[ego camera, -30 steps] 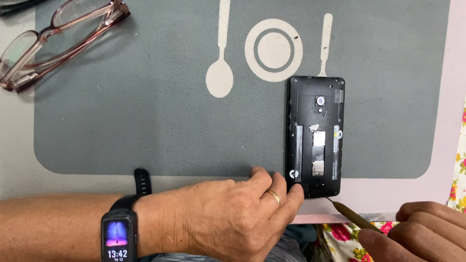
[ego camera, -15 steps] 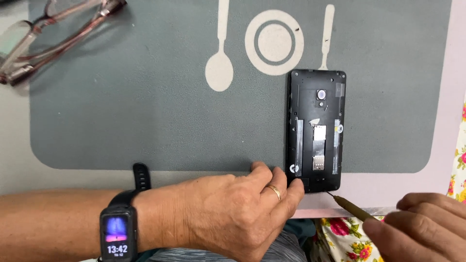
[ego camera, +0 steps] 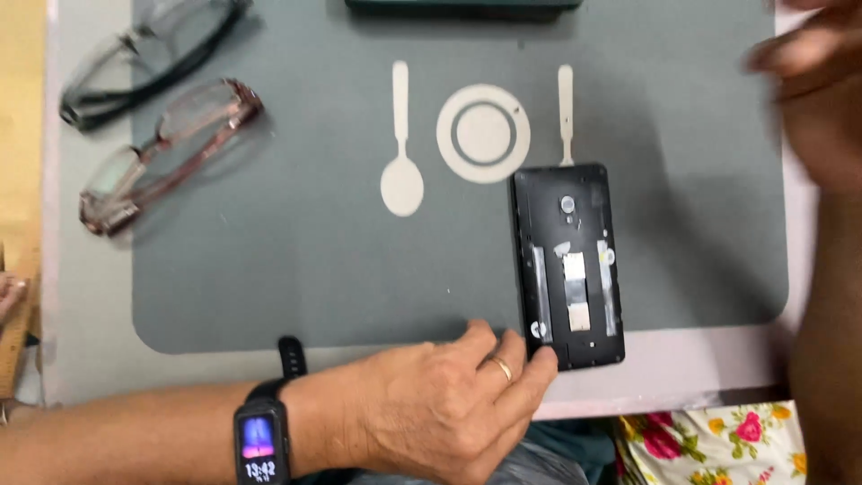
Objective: The person uses a small screwdriver to unscrew and remove components from the back of a disassembled smartphone. They work on a grey mat on a small table, handling the phone and the tool with both hands.
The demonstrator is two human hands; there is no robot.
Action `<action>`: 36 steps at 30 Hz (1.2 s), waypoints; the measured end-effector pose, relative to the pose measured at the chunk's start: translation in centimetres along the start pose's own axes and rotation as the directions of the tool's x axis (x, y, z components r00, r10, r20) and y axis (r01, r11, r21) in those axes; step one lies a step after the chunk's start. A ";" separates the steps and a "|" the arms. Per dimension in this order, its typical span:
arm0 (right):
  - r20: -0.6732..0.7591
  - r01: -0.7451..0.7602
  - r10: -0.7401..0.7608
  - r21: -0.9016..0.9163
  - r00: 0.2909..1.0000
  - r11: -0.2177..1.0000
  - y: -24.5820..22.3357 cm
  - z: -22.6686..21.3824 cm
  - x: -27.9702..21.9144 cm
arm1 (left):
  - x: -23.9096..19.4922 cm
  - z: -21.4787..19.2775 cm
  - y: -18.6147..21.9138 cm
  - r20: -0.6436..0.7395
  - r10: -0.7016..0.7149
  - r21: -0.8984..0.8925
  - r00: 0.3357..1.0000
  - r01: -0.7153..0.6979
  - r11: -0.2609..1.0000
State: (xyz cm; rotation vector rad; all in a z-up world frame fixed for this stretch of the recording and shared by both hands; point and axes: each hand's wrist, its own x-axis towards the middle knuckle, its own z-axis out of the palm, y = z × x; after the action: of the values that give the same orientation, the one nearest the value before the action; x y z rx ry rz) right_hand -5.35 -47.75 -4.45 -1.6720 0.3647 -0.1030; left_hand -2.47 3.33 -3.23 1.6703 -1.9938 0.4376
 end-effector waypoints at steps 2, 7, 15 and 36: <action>-0.104 -0.063 0.093 0.258 0.990 0.964 -2.3 8.9 2.6 | -0.1 0.0 -0.2 0.026 0.012 0.018 1.000 -0.012 1.000; -0.103 -0.053 0.091 0.320 0.991 0.946 -3.9 16.3 2.1 | -0.3 0.0 -0.5 0.106 -0.026 -0.008 0.994 0.027 1.000; -0.177 0.022 -0.036 -0.080 0.984 0.997 -4.6 20.1 0.7 | -1.7 1.0 -0.7 0.231 -0.011 0.092 0.973 -0.011 0.996; -0.158 0.104 -0.139 -0.215 0.978 0.971 -4.5 21.0 0.4 | -1.4 1.8 -0.7 0.215 -0.001 0.126 0.977 -0.027 0.992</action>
State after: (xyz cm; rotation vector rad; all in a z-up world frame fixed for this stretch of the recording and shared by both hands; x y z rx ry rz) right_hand 1.64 -27.49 -2.97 -1.8968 0.4132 -0.3119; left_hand -1.92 3.41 -5.52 1.8529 -2.1722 0.4128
